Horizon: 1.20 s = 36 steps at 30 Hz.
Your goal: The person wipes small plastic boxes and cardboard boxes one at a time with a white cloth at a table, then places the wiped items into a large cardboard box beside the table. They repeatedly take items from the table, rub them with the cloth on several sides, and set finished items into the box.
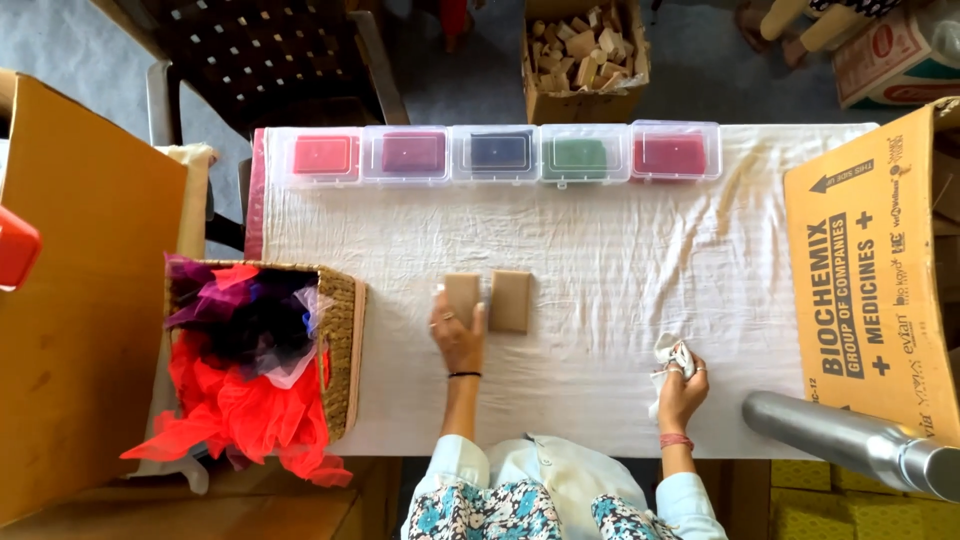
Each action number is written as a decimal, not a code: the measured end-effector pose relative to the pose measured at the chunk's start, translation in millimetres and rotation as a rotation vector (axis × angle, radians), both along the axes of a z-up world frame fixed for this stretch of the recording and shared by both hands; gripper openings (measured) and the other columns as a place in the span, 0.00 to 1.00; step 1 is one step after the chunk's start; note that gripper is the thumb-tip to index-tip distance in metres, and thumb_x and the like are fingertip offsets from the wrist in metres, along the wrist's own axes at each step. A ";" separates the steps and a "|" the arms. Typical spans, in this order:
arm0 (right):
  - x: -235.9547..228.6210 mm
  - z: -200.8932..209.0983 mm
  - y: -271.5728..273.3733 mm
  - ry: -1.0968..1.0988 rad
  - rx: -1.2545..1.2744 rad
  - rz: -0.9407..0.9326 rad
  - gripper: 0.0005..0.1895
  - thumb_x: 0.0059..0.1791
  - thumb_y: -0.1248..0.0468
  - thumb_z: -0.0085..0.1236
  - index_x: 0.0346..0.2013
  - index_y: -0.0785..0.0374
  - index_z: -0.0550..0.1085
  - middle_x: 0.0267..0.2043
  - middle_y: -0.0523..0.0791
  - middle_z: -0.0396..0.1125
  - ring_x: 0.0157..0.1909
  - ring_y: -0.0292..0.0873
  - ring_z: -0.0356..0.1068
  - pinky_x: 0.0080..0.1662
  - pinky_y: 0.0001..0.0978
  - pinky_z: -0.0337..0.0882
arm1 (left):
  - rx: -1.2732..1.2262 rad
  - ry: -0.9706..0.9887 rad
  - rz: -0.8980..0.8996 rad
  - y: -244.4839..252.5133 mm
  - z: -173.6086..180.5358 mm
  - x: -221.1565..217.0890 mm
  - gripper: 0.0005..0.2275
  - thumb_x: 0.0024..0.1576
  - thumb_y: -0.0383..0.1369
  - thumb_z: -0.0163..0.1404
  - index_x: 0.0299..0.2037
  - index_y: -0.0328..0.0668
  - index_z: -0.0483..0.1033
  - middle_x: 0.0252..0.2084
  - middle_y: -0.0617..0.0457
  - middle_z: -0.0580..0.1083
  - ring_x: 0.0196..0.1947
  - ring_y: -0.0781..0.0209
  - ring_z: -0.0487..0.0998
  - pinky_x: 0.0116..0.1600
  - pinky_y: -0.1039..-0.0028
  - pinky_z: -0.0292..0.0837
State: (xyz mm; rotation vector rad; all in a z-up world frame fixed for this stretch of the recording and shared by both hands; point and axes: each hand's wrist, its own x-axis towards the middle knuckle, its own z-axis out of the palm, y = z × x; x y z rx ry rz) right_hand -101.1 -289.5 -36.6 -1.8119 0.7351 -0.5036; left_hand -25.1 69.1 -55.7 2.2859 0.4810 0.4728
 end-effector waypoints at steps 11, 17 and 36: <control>5.3 3.7 6.0 0.057 -0.104 0.006 0.17 0.49 0.73 0.49 0.52 0.74 0.74 0.48 0.52 0.72 0.47 0.44 0.72 0.50 0.35 0.71 | 0.155 0.119 -0.176 -82.6 26.8 17.0 0.42 0.47 0.36 0.66 0.70 0.33 0.54 0.68 0.29 0.59 0.66 0.31 0.60 0.66 0.47 0.58; 35.6 12.1 62.8 0.055 0.241 0.191 0.18 0.50 0.70 0.48 0.54 0.69 0.74 0.48 0.49 0.72 0.46 0.41 0.72 0.50 0.33 0.73 | -0.262 0.115 -0.208 -74.8 46.3 24.8 0.39 0.47 0.29 0.64 0.68 0.35 0.55 0.64 0.37 0.65 0.63 0.44 0.67 0.65 0.55 0.65; 57.7 88.5 129.4 0.001 0.750 0.365 0.18 0.47 0.70 0.64 0.51 0.68 0.73 0.42 0.44 0.71 0.42 0.37 0.70 0.45 0.29 0.72 | -2.164 0.026 -0.497 -58.3 91.5 17.8 0.34 0.66 0.59 0.35 0.65 0.33 0.66 0.63 0.45 0.71 0.63 0.52 0.71 0.68 0.60 0.64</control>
